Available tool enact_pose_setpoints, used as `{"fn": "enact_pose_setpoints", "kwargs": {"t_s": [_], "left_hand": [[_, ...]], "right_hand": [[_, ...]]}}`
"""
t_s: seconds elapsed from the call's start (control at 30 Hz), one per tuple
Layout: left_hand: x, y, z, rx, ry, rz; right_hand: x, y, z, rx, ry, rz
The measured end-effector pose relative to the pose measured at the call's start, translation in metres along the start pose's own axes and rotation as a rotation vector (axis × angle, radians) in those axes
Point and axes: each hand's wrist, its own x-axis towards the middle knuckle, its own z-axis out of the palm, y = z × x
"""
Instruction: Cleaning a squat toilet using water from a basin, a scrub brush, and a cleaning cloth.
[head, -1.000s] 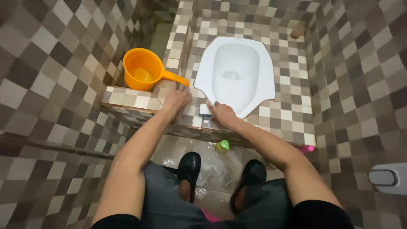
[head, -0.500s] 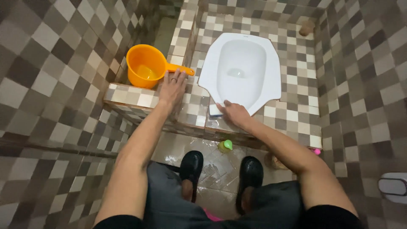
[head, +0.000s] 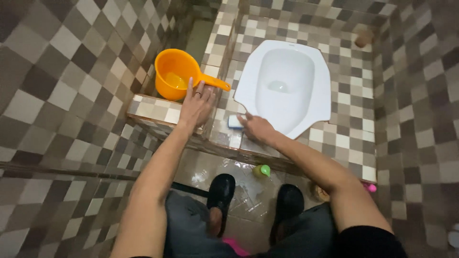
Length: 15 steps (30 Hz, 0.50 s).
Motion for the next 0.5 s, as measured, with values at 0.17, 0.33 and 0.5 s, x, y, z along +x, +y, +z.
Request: {"fn": "enact_pose_setpoints", "kwargs": {"t_s": [0.17,0.33,0.5], "left_hand": [[0.000,-0.002,-0.004,-0.026,-0.044,-0.022],[0.002,0.003,0.003,-0.055,-0.055,-0.072],[0.001,0.002,-0.001,-0.079,-0.069,-0.101]], "right_hand": [[0.079,0.030,0.024,-0.037,0.028,0.214],[0.118,0.031,0.014,0.049,0.116,0.326],[0.119,0.020,-0.014,0.038,0.070,0.403]]}}
